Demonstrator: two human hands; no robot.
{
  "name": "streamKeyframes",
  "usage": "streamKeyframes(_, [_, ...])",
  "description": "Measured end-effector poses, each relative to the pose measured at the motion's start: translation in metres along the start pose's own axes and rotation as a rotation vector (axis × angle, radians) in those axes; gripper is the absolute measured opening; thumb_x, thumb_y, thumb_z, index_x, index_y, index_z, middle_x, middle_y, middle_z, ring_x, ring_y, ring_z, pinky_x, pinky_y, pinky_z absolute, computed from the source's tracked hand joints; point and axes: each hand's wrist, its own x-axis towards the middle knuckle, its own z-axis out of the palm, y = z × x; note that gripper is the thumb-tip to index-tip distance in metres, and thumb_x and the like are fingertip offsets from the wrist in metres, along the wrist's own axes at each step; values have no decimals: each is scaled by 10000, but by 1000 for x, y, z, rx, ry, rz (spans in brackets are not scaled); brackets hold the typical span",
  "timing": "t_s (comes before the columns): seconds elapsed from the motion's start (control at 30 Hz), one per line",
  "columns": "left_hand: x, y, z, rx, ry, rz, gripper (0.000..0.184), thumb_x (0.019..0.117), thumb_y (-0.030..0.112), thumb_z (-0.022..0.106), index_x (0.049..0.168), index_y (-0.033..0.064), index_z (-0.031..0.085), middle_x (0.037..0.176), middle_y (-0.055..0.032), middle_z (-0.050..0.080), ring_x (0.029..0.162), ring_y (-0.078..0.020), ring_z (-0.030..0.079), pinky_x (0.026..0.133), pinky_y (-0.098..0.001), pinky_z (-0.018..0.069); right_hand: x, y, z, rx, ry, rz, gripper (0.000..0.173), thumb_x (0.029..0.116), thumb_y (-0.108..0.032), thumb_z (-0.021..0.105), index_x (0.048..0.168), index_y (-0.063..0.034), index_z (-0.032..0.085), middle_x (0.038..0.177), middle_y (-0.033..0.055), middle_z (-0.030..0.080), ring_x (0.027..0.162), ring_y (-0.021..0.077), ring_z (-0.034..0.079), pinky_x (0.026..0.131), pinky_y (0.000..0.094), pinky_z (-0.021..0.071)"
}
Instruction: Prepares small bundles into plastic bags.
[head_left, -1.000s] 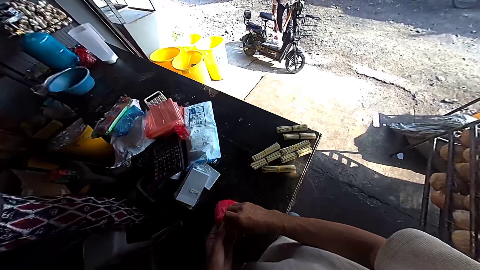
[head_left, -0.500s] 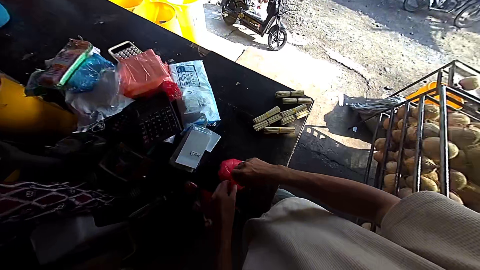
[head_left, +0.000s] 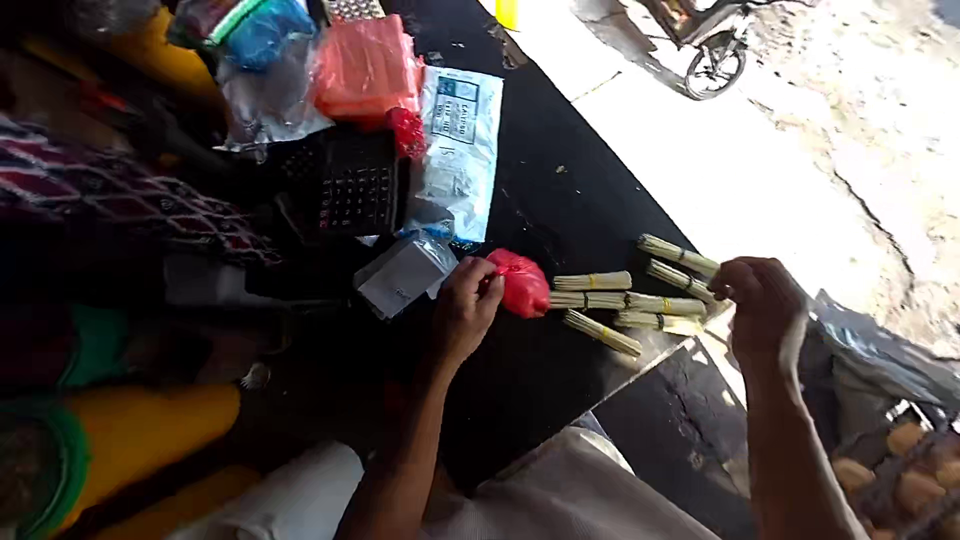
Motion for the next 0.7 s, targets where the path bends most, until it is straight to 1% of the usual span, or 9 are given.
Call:
streamKeyframes(0.1, [66,8,45,53,30,-54,131,988,129,624,975,18,693,924,-119,648,842,-211,653,761,-390,580,48,32,8,93,-113,-69,280,1064,-227,504,1045,21,634,890,3,672,757,69,652,704,284,589])
streamKeyframes(0.2, [121,-5,100,33,130,-114,164,990,152,612,1002,20,708,967,-139,677,922,-251,676,828,-444,578,72,24,25,149,-181,-145,256,1067,-196,490,1017,16,624,866,-20,667,748,53,651,709,274,591])
streamKeyframes(0.27, [129,4,121,-6,225,-113,198,982,116,623,1133,28,718,1073,-153,688,1014,-262,681,878,-438,583,73,10,38,202,-213,-163,211,1063,-165,474,1011,-22,621,861,-49,665,747,55,653,712,274,591])
streamKeyframes(0.33, [109,30,108,-15,257,-105,413,964,110,676,1370,53,622,1332,-168,623,1235,-281,607,1029,-439,533,61,-8,59,303,-284,-182,211,1077,-197,442,1032,-105,626,889,-87,674,770,61,663,718,279,592])
streamKeyframes(0.4, [54,48,78,-57,298,-90,558,948,138,700,1472,47,533,1481,-185,523,1380,-298,498,1143,-446,438,27,-25,83,436,-486,-212,305,1103,-398,403,1085,-214,646,943,-104,697,799,73,679,716,273,594])
streamKeyframes(0.47, [-24,50,41,-175,388,-124,506,977,137,623,1453,-9,530,1519,-171,493,1416,-270,461,1176,-428,402,-21,-42,102,481,-865,-240,410,1066,-567,386,1192,-289,660,1042,-116,716,901,60,690,783,260,590])
streamKeyframes(0.53, [-112,28,5,-197,582,-287,449,1025,190,560,1422,-19,540,1458,-145,551,1317,-231,555,1071,-396,508,-72,-58,119,418,-1253,-267,494,1048,-598,406,1191,-210,675,1096,-60,716,1004,67,681,868,284,589])
streamKeyframes(0.6, [-201,-28,-22,-198,813,-532,446,1064,253,516,1428,-2,486,1397,-140,594,1244,-217,604,1006,-400,541,-117,-72,144,348,-1533,-297,556,1045,-584,433,1142,-106,701,1073,24,716,1000,95,673,878,307,583])
streamKeyframes(0.7, [-297,-115,-37,-87,924,-916,383,1080,304,506,1316,4,547,1140,-173,667,957,-246,679,821,-442,585,-164,-96,185,274,-1710,-292,530,1052,-548,456,1126,-86,706,1071,49,721,978,109,679,859,299,586])
